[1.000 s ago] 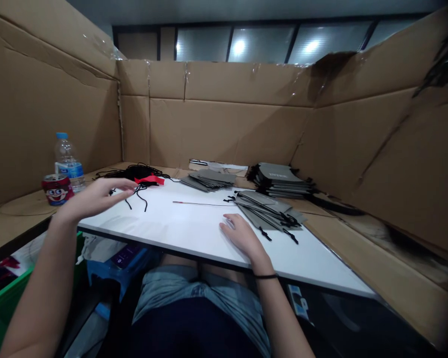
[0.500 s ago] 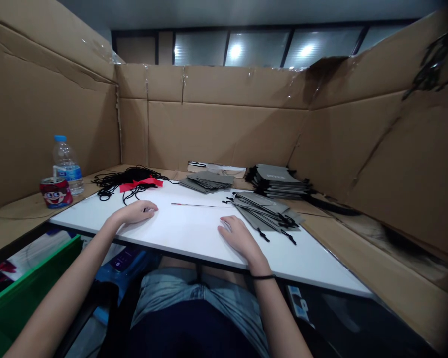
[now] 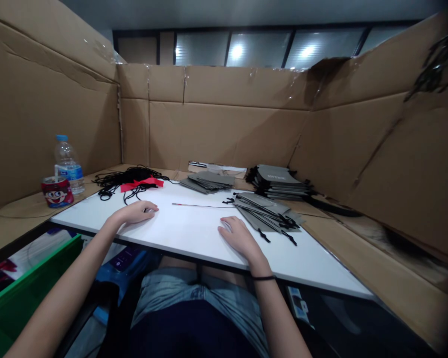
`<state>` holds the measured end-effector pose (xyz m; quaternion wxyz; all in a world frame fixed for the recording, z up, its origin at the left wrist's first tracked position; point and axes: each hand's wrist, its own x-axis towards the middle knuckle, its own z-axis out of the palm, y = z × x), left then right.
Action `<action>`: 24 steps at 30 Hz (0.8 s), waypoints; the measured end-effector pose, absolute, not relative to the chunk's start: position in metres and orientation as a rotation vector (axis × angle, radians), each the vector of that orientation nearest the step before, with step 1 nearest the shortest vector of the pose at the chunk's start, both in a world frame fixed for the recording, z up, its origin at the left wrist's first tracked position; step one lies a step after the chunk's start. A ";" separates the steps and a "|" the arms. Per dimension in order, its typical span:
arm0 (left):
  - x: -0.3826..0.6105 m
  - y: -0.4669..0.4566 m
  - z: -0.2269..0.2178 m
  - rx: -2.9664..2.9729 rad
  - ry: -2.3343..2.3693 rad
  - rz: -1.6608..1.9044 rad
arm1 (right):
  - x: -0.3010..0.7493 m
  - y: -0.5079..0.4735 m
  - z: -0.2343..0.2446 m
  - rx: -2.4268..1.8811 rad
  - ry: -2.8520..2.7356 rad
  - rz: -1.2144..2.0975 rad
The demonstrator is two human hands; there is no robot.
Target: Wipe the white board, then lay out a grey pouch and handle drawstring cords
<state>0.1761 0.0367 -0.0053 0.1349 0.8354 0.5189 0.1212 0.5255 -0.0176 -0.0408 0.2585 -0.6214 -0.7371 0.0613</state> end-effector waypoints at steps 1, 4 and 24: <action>0.176 0.036 -0.005 2.419 1.506 0.351 | 0.526 -0.018 -0.041 -1.680 -2.000 0.163; 0.175 0.037 -0.006 2.428 1.502 0.366 | 0.526 -0.017 -0.042 -1.667 -1.993 0.159; 0.289 -0.157 -0.065 2.408 0.802 0.675 | 0.531 -0.116 -0.034 -1.113 -2.156 0.072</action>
